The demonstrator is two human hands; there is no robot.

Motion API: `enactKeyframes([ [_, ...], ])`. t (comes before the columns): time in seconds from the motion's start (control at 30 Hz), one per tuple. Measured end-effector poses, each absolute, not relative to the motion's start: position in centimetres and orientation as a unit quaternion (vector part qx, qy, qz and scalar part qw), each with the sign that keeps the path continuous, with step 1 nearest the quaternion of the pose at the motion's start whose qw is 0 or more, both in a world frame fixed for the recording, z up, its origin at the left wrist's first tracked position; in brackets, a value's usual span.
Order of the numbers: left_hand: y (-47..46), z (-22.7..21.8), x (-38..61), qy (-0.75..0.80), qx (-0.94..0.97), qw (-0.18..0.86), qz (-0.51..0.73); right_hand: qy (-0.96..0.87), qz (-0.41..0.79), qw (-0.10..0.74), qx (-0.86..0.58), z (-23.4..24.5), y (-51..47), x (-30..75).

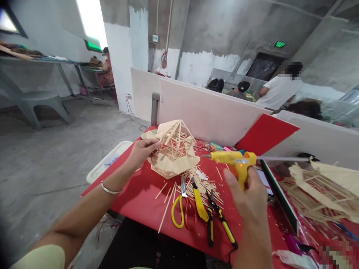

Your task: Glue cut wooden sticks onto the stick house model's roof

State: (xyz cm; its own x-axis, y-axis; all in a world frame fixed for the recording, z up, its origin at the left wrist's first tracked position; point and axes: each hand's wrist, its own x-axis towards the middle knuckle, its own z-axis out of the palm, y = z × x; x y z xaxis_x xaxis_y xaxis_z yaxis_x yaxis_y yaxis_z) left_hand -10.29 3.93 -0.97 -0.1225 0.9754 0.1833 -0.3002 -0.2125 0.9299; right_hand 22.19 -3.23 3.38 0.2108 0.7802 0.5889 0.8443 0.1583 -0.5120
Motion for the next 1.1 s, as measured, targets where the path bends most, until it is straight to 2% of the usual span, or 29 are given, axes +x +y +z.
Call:
enactKeyframes([
  [0.17, 4.6, -1.3, -9.4, 0.397, 0.47, 0.471, 0.631, -0.659, -0.211, 0.358, -0.627, 9.5, 1.1, 15.2],
  [0.37, 5.0, -1.7, -8.9, 0.391, 0.444, 0.501, 0.632, -0.704, -0.307, 0.286, -0.574, 11.0, 4.8, 11.4],
  [0.53, 5.4, -1.9, -9.2, 0.373, 0.406, 0.528, 0.646, -0.728, -0.338, 0.229, -0.55, 10.6, 5.7, 10.9],
  [0.8, 6.5, -2.4, -9.1, 0.402, 0.481, 0.455, 0.633, -0.724, -0.359, 0.223, -0.545, 11.1, 6.3, 10.4],
  [1.1, 6.0, -1.6, -8.6, 0.405, 0.457, 0.485, 0.626, -0.753, -0.373, 0.156, -0.519, 11.1, 6.8, 9.8],
])
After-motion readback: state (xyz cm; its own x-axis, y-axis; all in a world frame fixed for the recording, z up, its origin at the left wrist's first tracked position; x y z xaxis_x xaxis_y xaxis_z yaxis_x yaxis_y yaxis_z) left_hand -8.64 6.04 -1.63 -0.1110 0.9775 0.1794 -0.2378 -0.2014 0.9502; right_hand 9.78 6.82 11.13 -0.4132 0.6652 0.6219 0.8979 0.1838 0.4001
